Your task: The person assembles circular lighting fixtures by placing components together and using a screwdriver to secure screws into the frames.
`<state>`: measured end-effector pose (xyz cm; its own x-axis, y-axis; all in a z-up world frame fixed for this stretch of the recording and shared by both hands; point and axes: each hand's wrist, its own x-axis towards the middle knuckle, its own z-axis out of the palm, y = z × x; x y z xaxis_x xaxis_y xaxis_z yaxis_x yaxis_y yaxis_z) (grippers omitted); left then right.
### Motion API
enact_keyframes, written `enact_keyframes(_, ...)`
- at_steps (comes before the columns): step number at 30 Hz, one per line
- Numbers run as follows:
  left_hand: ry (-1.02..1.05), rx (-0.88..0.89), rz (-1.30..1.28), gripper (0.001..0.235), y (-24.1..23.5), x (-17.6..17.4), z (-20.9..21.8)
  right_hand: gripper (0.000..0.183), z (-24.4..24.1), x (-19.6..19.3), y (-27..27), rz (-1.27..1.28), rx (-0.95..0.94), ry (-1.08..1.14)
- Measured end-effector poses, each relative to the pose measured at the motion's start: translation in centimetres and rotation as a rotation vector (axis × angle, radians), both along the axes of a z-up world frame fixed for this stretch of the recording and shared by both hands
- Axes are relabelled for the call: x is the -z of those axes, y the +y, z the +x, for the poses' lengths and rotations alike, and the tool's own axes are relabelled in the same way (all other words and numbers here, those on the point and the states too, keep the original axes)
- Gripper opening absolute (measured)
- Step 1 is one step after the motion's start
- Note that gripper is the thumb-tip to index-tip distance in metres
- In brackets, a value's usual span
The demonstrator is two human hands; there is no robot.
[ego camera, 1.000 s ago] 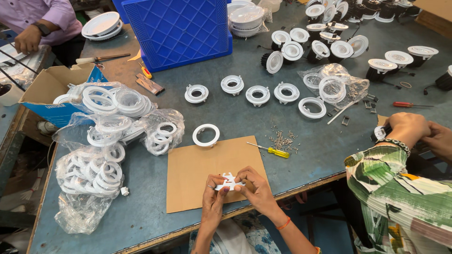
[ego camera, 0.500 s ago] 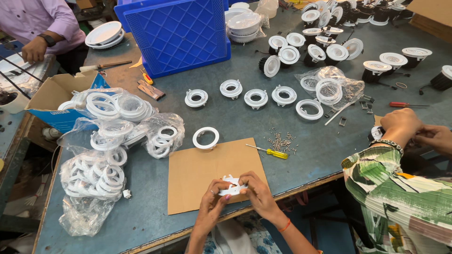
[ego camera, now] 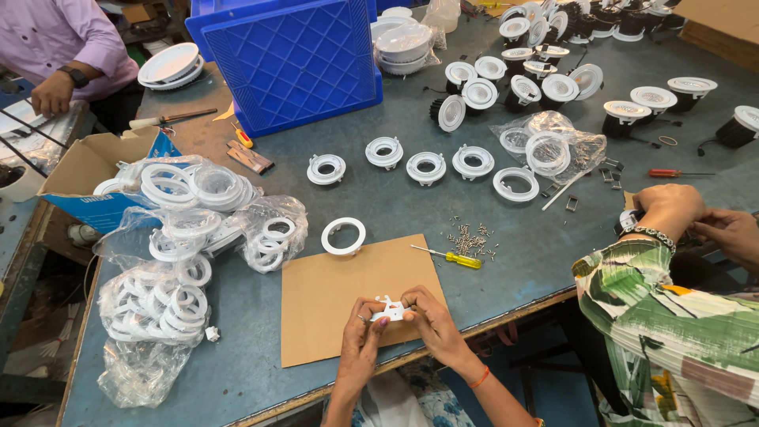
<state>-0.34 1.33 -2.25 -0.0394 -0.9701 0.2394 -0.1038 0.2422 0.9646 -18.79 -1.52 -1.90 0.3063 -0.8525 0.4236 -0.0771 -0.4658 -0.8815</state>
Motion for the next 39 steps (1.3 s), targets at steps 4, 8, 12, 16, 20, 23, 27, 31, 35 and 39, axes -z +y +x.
enact_keyframes(4, 0.052, 0.015, -0.010, 0.023, -0.4, 0.4, 0.3, 0.034, 0.4, -0.2, -0.1, -0.005, 0.023, -0.043)
enact_keyframes(8, 0.120, 0.033, -0.006, 0.022, -0.3, 0.5, 0.8, 0.028, 0.8, -0.6, -0.2, 0.043, 0.027, -0.072)
enact_keyframes(12, 0.159, 0.049, 0.034, 0.016, -0.5, 0.0, 1.5, 0.025, 0.7, -1.3, -0.9, 0.064, -0.021, -0.059)
enact_keyframes(16, -0.138, -0.028, -0.124, 0.019, -1.2, -0.2, 2.5, 0.021, 0.3, -1.9, -2.1, 0.029, -0.063, 0.051)
enact_keyframes(20, -0.464, -0.068, -0.274, 0.024, -1.5, 0.3, 3.1, 0.013, 0.2, -1.8, -2.8, 0.031, -0.099, 0.142)
enact_keyframes(23, -0.541, -0.062, -0.255, 0.019, -1.6, 0.6, 2.9, 0.010, 0.1, -1.8, -2.3, -0.119, -0.071, 0.267)
enact_keyframes(27, -0.565, -0.063, -0.258, 0.016, -1.3, 0.1, 2.7, 0.010, 0.1, -2.0, -1.6, -0.268, -0.011, 0.379)
enact_keyframes(31, -0.639, -0.076, -0.226, 0.014, -1.3, -0.8, 2.4, 0.010, 0.0, -2.0, -1.4, -0.225, 0.003, 0.367)
enact_keyframes(35, -0.713, -0.114, -0.276, 0.012, -1.4, -1.2, 2.0, 0.028, -2.6, -2.5, -2.4, -0.438, 0.235, 0.522)
enact_keyframes(39, -0.746, -0.194, -0.409, 0.014, -1.2, -0.8, 1.7, 0.025, -5.5, -2.5, -4.6, -0.454, 0.582, 0.676)
